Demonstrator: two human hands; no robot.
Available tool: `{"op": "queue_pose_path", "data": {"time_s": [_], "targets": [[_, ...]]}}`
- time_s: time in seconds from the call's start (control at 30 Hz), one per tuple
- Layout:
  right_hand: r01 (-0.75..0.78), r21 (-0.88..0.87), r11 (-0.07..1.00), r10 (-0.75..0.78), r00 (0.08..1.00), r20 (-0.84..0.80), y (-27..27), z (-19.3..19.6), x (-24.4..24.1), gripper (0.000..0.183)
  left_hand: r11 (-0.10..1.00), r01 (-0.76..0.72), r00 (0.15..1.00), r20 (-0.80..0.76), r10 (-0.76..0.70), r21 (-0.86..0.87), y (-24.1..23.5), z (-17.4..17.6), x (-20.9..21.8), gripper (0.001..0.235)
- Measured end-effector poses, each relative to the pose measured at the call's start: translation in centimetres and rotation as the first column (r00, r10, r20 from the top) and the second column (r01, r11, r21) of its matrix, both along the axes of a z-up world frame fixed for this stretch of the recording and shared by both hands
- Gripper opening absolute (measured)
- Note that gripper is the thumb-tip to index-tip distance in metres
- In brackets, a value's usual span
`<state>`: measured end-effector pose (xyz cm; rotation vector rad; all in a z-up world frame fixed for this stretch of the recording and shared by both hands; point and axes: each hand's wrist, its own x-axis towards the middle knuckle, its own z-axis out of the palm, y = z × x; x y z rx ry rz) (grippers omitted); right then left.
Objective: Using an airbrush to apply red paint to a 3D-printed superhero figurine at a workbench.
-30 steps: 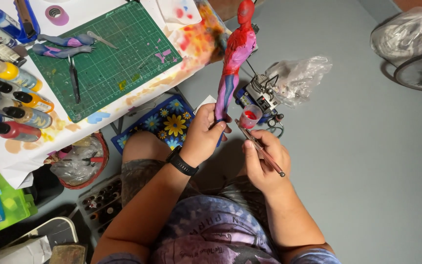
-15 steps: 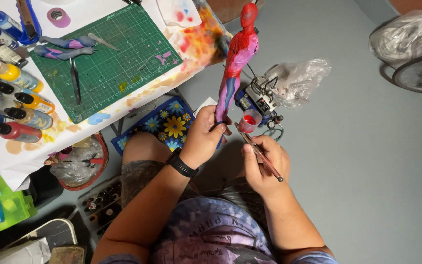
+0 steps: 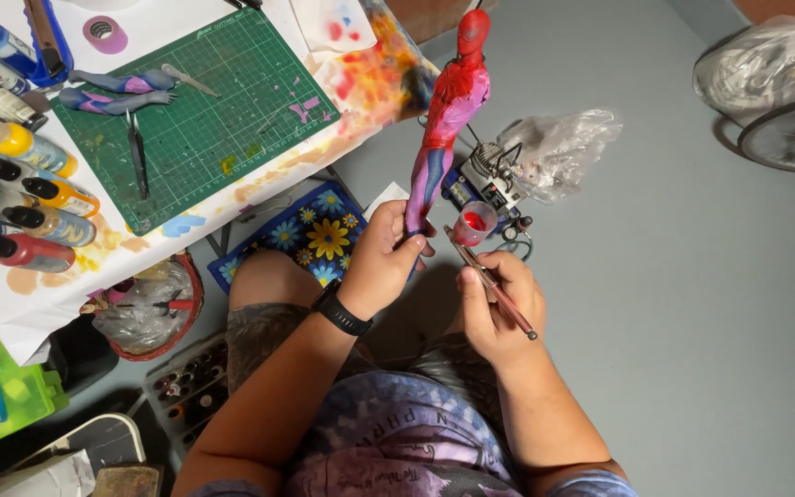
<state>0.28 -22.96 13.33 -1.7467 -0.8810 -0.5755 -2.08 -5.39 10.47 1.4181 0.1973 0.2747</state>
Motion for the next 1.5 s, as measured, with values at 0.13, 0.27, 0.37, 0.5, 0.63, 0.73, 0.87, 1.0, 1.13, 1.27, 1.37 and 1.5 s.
{"op": "queue_pose_path", "data": {"time_s": [0.13, 0.27, 0.37, 0.5, 0.63, 0.73, 0.87, 1.0, 1.13, 1.27, 1.37, 1.5], "targets": [[-0.026, 0.086, 0.996, 0.027, 1.0, -0.013, 0.1, -0.8, 0.3, 0.017, 1.0, 0.002, 1.0, 0.002, -0.002, 0.021, 0.1, 0.0, -0.1, 0.042], [-0.035, 0.133, 0.99, 0.04, 0.999, -0.036, 0.1, -1.0, 0.3, 0.017, 0.997, -0.007, 1.0, -0.003, 0.007, 0.071, 0.2, -0.1, -0.2, 0.041], [-0.034, 0.117, 0.993, 0.039, 0.998, -0.046, 0.0, -1.1, 0.1, 0.017, 0.994, -0.014, 1.0, -0.002, 0.014, 0.105, 0.3, 0.1, -0.4, 0.041], [-0.07, 0.163, 0.984, 0.079, 0.996, -0.046, -0.1, -1.5, 0.1, 0.017, 0.992, -0.015, 1.0, -0.003, 0.015, 0.124, 0.3, 0.1, -0.5, 0.043], [-0.069, 0.179, 0.981, 0.075, 0.997, -0.027, -0.2, -1.6, 0.3, 0.018, 0.989, -0.014, 1.0, 0.002, 0.013, 0.145, 0.2, 0.2, -0.6, 0.042], [-0.069, 0.181, 0.981, 0.075, 0.997, -0.024, -0.3, -1.8, 0.2, 0.018, 0.988, -0.02, 1.0, -0.003, 0.021, 0.154, 0.2, 0.5, -0.7, 0.042], [-0.071, 0.154, 0.985, 0.077, 0.996, -0.033, -0.3, -2.0, 0.2, 0.017, 0.989, -0.014, 1.0, -0.001, 0.014, 0.147, 0.1, 0.5, -0.7, 0.043], [-0.079, 0.175, 0.981, 0.086, 0.996, -0.03, -0.4, -1.8, 0.3, 0.018, 0.986, -0.002, 1.0, -0.011, 0.004, 0.167, 0.1, 0.7, -0.7, 0.043], [-0.075, 0.156, 0.985, 0.08, 0.996, -0.028, -0.4, -1.7, 0.1, 0.017, 0.984, -0.005, 1.0, -0.007, 0.006, 0.176, 0.2, 0.7, -0.9, 0.043], [-0.072, 0.128, 0.989, 0.073, 0.997, -0.005, -0.2, -1.2, 0.0, 0.017, 0.977, -0.003, 1.0, -0.006, 0.004, 0.213, 0.2, 0.8, -1.0, 0.042], [-0.059, 0.162, 0.985, 0.061, 0.998, -0.013, -0.4, -1.5, 0.1, 0.018, 0.972, -0.01, 1.0, 0.002, 0.01, 0.233, 0.2, 0.3, -0.8, 0.041], [-0.059, 0.17, 0.984, 0.062, 0.998, -0.012, -0.5, -1.7, 0.1, 0.017, 0.947, -0.037, 0.999, 0.031, 0.029, 0.32, 0.3, 0.1, -0.8, 0.04]]}}
